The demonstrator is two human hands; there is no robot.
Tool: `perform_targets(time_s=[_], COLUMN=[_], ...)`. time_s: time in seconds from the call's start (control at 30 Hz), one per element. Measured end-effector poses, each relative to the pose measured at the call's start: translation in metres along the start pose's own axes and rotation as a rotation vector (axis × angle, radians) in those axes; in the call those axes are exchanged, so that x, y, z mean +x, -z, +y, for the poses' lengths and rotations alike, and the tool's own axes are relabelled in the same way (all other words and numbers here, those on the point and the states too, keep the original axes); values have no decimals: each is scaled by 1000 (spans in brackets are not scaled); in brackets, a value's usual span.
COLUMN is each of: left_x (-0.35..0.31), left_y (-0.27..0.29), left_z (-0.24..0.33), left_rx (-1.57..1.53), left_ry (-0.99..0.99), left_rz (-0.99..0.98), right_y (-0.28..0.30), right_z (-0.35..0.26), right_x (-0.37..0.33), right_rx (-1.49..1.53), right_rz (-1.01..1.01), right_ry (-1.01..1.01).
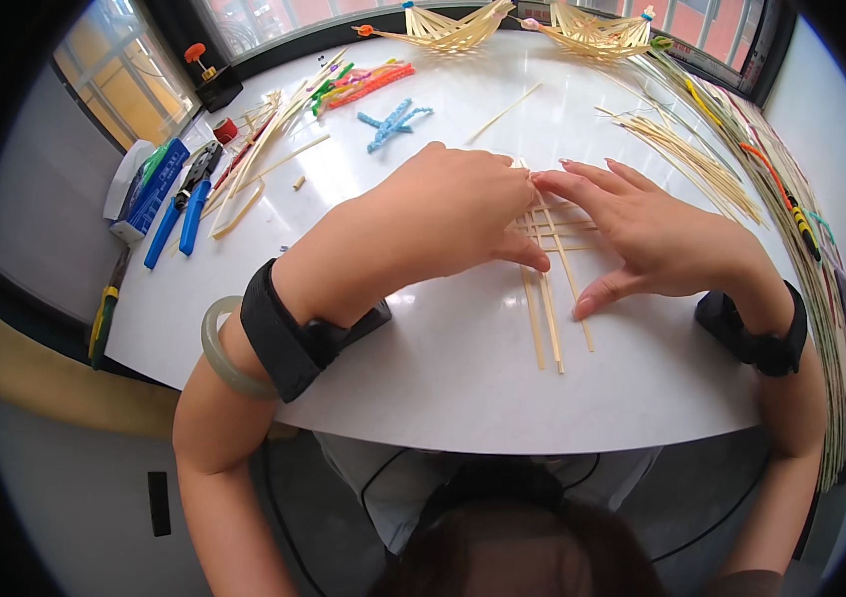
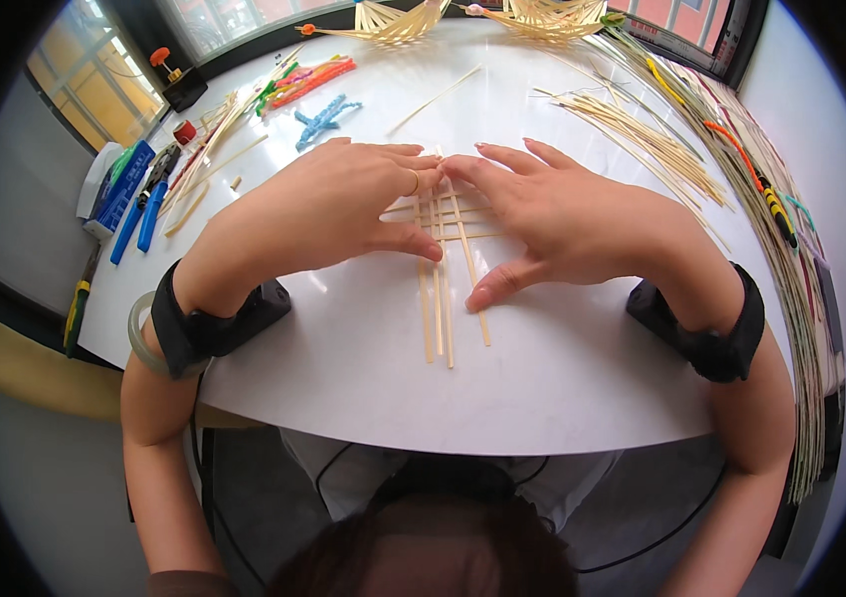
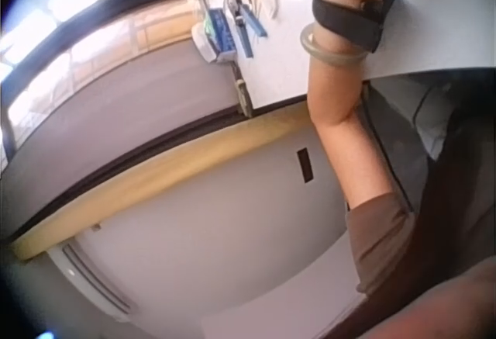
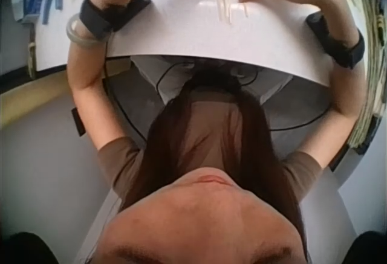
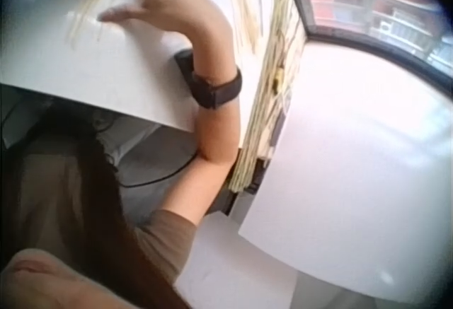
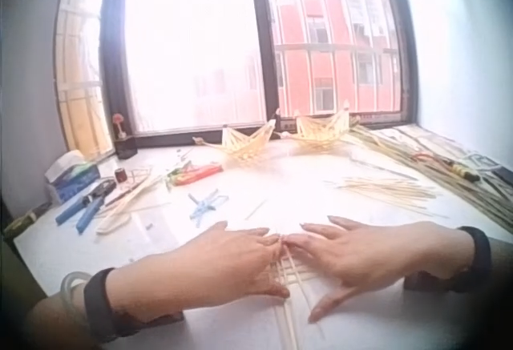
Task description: The recorder is weaving thin bamboo or wooden strips on a table to create a geometric pattern.
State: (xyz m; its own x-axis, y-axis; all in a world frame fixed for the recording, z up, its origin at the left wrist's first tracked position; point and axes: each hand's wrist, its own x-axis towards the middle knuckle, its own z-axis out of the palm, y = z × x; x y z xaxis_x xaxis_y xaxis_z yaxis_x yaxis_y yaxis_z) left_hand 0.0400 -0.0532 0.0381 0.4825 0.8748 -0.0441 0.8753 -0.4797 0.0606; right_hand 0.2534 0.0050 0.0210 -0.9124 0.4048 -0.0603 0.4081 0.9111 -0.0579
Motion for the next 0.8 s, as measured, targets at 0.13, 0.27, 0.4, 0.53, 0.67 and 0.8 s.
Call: perform_targets(time_s=[0.13, 0.27, 0.4, 0.53, 0.67, 0.8], left_x=[-6, -14, -14, -12, -9, -12], left_y=[-9, -25, -23, -23, -20, -24], left_z=[7, 5, 5, 5, 7, 9], left_rx=[137, 245, 171, 153, 160, 231], left_ry=[1, 36, -3, -30, -19, -84], left_rz=[-48, 112, 85, 44, -32, 169], right_y=[2, -1, -1, -1, 0, 1], right_z=[-1, -7, -8, -12, -14, -11], right_x=[-3, -2, -2, -4, -7, -9], right_rx=[-20, 0, 39, 48, 16, 41], right_rz=[-22, 52, 43, 71, 135, 118], right_ry=[-4, 5, 16, -32, -25, -36])
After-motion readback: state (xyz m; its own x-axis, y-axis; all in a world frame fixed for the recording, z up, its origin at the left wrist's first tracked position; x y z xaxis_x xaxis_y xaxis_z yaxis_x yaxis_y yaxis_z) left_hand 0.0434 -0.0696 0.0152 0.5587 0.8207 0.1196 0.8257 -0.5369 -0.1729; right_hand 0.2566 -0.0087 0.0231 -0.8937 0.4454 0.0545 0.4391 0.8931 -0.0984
